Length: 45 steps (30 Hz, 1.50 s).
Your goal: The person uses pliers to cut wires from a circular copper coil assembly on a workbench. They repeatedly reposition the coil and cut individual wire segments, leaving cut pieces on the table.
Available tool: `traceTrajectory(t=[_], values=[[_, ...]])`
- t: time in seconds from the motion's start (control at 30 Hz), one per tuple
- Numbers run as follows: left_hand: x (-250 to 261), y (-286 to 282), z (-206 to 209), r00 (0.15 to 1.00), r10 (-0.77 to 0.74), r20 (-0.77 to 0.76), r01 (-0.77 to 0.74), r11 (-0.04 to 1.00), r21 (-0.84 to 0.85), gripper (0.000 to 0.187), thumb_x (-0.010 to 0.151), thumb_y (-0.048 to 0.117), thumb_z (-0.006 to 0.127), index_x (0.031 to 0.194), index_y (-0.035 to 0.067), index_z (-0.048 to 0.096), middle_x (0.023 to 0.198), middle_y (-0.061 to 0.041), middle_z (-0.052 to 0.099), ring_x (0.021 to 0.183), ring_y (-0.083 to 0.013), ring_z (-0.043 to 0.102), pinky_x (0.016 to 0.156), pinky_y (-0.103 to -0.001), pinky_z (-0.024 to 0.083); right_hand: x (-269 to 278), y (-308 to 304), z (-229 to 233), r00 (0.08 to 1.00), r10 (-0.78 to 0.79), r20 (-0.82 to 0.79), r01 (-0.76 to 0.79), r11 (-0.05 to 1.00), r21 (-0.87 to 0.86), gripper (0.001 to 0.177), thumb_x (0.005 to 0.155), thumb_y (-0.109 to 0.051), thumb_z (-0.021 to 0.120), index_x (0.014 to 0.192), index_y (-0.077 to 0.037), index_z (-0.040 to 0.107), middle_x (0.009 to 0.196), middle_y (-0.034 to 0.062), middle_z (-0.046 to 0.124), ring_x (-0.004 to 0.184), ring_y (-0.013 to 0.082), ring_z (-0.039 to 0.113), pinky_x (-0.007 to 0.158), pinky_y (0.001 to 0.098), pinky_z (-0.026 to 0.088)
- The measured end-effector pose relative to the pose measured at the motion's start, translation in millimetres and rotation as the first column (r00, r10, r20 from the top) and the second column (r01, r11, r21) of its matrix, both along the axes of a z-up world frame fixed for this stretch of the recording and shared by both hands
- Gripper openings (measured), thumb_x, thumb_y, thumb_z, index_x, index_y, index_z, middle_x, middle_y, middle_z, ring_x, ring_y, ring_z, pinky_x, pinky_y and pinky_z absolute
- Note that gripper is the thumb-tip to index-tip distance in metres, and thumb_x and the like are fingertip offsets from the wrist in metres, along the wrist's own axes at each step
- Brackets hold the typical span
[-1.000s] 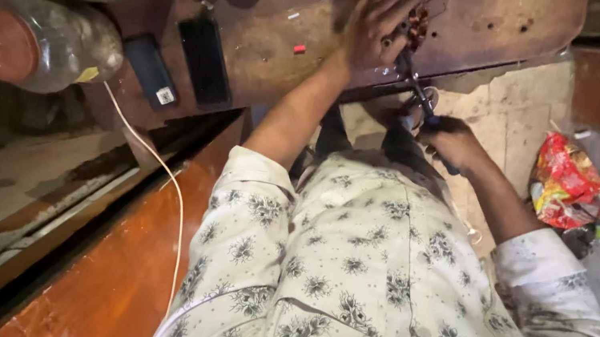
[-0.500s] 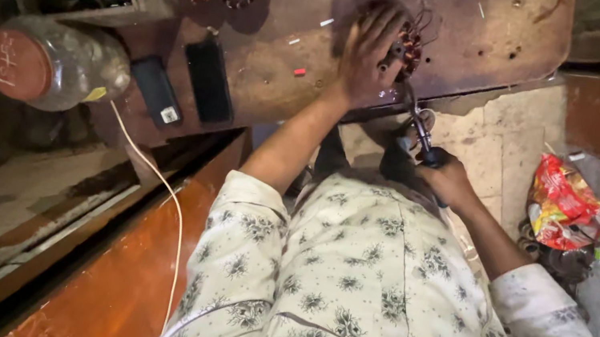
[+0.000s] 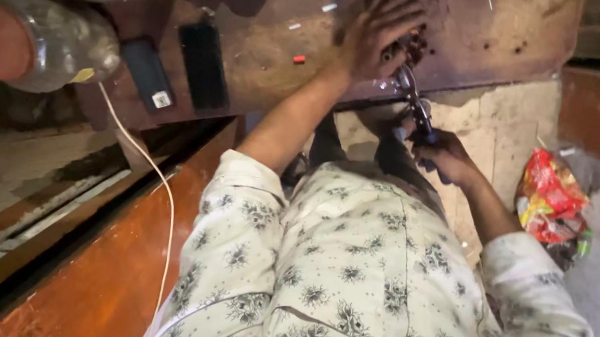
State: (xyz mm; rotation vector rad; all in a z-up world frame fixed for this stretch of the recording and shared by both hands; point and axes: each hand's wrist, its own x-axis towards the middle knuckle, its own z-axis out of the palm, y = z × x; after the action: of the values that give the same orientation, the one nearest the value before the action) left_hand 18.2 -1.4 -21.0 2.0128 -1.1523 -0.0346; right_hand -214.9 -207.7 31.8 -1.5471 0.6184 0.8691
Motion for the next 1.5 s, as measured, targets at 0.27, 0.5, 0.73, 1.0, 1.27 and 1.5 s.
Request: traceTrajectory(t=[0.27, 0.5, 0.73, 1.0, 1.27, 1.5], values=[[-3, -5, 1, 0.996, 0.053, 0.072, -0.047, 0.995, -0.089, 0.057, 0.08, 0.027, 0.067, 0.132, 0.005, 0.065, 0.139, -0.016, 0.061, 0.138, -0.0361, 0.05, 0.119, -0.055, 0.033, 6, -2, 8, 0.991, -0.008, -0.135, 0.005, 1.0, -0.022, 0.019, 0.085, -0.019, 0.068, 0.092, -0.001, 0.07, 0.067, 0.0069, 0.062, 0.056, 0.0163, 0.056, 0.049, 0.0314, 0.045], [-9, 0, 2, 0.998, 0.032, 0.062, -0.025, 0.993, -0.117, 0.056, 0.082, 0.026, 0.066, 0.133, 0.003, 0.066, 0.141, -0.017, 0.062, 0.136, -0.0371, 0.052, 0.118, -0.054, 0.036, -22, 26, -8, 0.964, 0.222, 0.147, -0.09, 0.791, -0.605, 0.028, 0.082, -0.025, 0.074, 0.091, 0.001, 0.071, 0.076, 0.0201, 0.07, 0.067, 0.0306, 0.067, 0.068, 0.0411, 0.053], [0, -3, 2, 0.99, -0.007, 0.143, 0.023, 0.994, -0.108, 0.051, 0.083, 0.03, 0.07, 0.127, 0.003, 0.067, 0.138, -0.018, 0.062, 0.135, -0.0389, 0.052, 0.117, -0.057, 0.034, -10, 0, 2, 0.999, 0.036, -0.013, -0.037, 0.992, -0.117, 0.03, 0.077, -0.025, 0.075, 0.094, -0.001, 0.074, 0.084, 0.0149, 0.071, 0.068, 0.0213, 0.064, 0.062, 0.0368, 0.051], [3, 1, 1, 0.995, -0.027, 0.094, 0.026, 1.0, 0.014, 0.056, 0.083, 0.03, 0.071, 0.132, 0.003, 0.066, 0.141, -0.017, 0.061, 0.138, -0.0371, 0.049, 0.119, -0.056, 0.032, 9, 19, 7, 0.989, 0.15, 0.011, -0.134, 0.908, -0.397, 0.028, 0.083, -0.027, 0.072, 0.086, 0.0, 0.07, 0.065, 0.0114, 0.064, 0.057, 0.0233, 0.061, 0.054, 0.0398, 0.049], [-16, 4, 8, 0.983, 0.162, 0.09, -0.161, 0.987, -0.028, 0.071, 0.082, 0.029, 0.071, 0.144, -0.001, 0.053, 0.15, -0.02, 0.051, 0.145, -0.0373, 0.042, 0.124, -0.056, 0.026, -17, 30, -2, 0.964, 0.071, 0.258, 0.016, 0.947, -0.32, 0.032, 0.078, -0.028, 0.073, 0.099, -0.003, 0.069, 0.077, 0.0096, 0.072, 0.067, 0.0208, 0.067, 0.061, 0.0368, 0.052], [-22, 1, 2, 0.982, 0.185, 0.05, -0.183, 0.982, -0.039, 0.07, 0.081, 0.029, 0.071, 0.145, 0.006, 0.054, 0.149, -0.016, 0.051, 0.144, -0.0353, 0.042, 0.123, -0.056, 0.025, 3, 3, 2, 0.973, 0.068, -0.222, -0.073, 0.997, -0.014, 0.028, 0.084, -0.026, 0.069, 0.092, 0.001, 0.072, 0.071, 0.0124, 0.065, 0.054, 0.0201, 0.056, 0.049, 0.0384, 0.041]])
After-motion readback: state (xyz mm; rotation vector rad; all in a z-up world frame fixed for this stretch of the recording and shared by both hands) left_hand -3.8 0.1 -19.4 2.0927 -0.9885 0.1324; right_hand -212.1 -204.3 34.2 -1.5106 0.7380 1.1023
